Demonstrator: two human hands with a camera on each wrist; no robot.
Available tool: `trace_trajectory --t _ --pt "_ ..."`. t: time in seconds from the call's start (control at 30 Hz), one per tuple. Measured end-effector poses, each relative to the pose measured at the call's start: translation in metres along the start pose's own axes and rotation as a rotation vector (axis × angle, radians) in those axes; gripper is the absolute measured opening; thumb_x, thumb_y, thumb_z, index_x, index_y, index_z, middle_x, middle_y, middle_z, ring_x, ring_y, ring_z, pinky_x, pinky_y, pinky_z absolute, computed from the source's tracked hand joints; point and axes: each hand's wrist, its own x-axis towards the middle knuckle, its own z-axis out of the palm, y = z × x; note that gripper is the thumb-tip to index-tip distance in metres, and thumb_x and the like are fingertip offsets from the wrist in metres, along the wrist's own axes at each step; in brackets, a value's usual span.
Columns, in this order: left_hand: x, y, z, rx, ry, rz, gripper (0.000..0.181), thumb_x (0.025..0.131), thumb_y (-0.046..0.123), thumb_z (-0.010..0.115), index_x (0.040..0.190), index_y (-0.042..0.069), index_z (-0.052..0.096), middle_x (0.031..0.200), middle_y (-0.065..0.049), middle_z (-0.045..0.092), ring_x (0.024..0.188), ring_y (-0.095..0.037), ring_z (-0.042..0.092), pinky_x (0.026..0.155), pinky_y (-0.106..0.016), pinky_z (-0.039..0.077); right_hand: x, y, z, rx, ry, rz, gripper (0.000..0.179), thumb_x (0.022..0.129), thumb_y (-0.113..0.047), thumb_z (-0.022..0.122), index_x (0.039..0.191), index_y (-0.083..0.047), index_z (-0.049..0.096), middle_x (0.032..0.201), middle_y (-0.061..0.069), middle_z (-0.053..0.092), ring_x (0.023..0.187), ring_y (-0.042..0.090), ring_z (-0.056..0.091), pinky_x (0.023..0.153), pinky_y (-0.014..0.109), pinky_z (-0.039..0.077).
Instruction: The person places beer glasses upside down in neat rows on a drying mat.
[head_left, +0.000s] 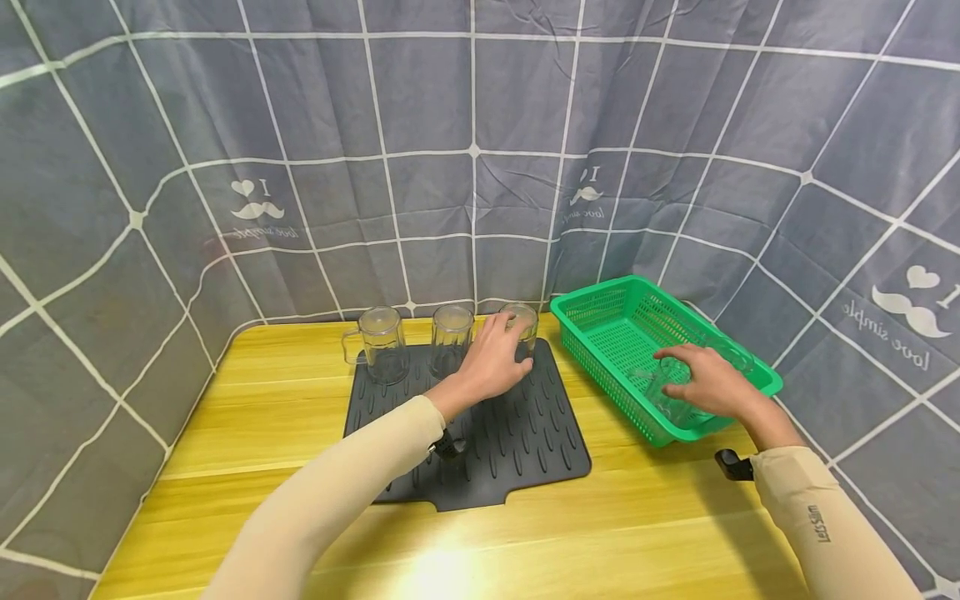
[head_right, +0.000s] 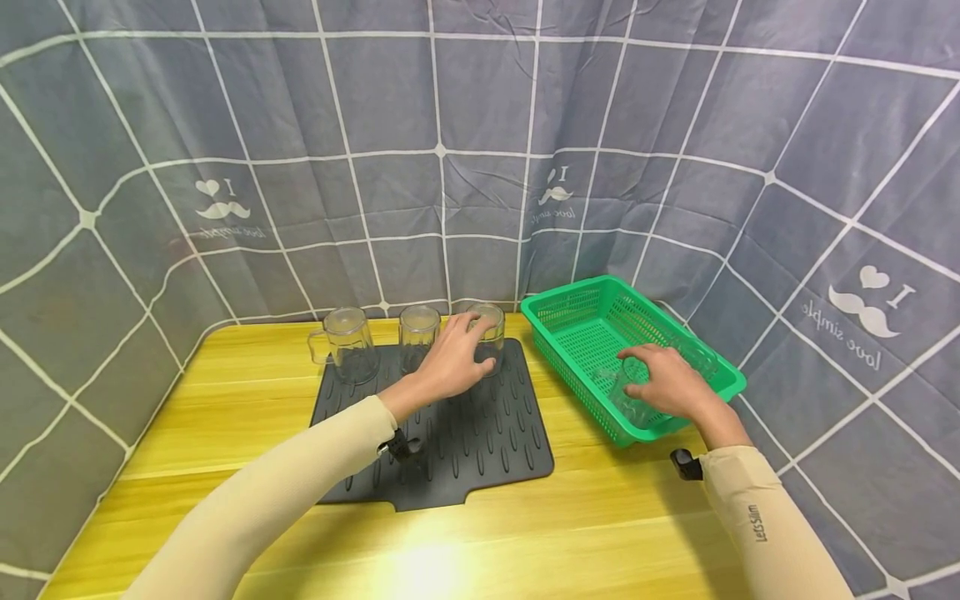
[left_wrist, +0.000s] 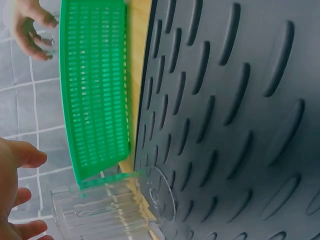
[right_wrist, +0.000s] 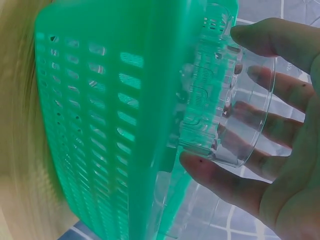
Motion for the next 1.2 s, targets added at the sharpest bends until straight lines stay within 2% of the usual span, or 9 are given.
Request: trace_trajectory --t 0.23,0.4,0.57,0.7,1.0,1.2 --pt "-0.018 0.003 0.002 -0.043 0.025 0.044 0.058 0.096 0.031 0.068 0.149 0.015 0.050 0.157 -0.012 0.037 0.145 -0.030 0.034 0.111 -0.050 0.042 0.001 -0.001 0.003 -0.013 0.028 -0.007 0.052 0.089 -0.019 0.076 0.137 -0.005 0.059 0.145 0.030 0.049 0.133 0.058 0.038 0.105 0.073 0.032" --pt "-0.035 0.003 0.004 -0.077 0.007 0.085 0.057 0.096 0.031 0.067 0.149 0.019 0.049 0.157 -0.012 0.036 0.148 -0.031 0.031 0.111 -0.052 0.042 0.000 -0.002 0.004 -0.013 0.036 -0.007 0.053 0.089 -0.020 0.076 0.137 -0.004 0.059 0.144 0.031 0.049 0.133 0.058 0.038 0.104 0.073 0.033" --pt "-0.051 0.001 0.009 -0.100 -0.048 0.093 0.059 0.097 0.033 0.066 0.151 0.023 0.046 0.159 -0.010 0.034 0.148 -0.028 0.031 0.108 -0.051 0.045 -0.001 -0.002 0.006 -0.012 0.041 -0.003 0.052 0.090 -0.020 0.076 0.137 -0.005 0.059 0.144 0.031 0.049 0.133 0.058 0.038 0.102 0.073 0.035" --pt "-0.063 -0.002 0.013 -0.115 -0.098 0.093 0.060 0.097 0.034 0.067 0.152 0.022 0.046 0.159 -0.009 0.034 0.148 -0.028 0.031 0.110 -0.052 0.043 -0.003 0.000 0.008 -0.012 0.046 0.004 0.052 0.090 -0.022 0.075 0.137 -0.006 0.059 0.145 0.030 0.049 0.133 0.058 0.037 0.101 0.074 0.035" --pt "-0.084 -0.013 0.022 -0.194 -0.219 0.051 0.063 0.097 0.035 0.068 0.153 0.022 0.044 0.159 -0.010 0.034 0.147 -0.030 0.032 0.107 -0.057 0.043 -0.002 0.004 0.011 -0.007 0.061 0.000 0.053 0.090 -0.023 0.075 0.138 -0.006 0.058 0.145 0.029 0.050 0.132 0.058 0.038 0.099 0.075 0.036" --pt "-0.098 -0.022 0.027 -0.207 -0.263 0.022 0.064 0.096 0.035 0.069 0.153 0.022 0.044 0.159 -0.011 0.034 0.147 -0.032 0.033 0.108 -0.058 0.042 -0.001 0.007 0.012 -0.001 0.062 0.007 0.053 0.091 -0.022 0.074 0.139 -0.007 0.058 0.146 0.027 0.050 0.133 0.056 0.038 0.101 0.074 0.035"
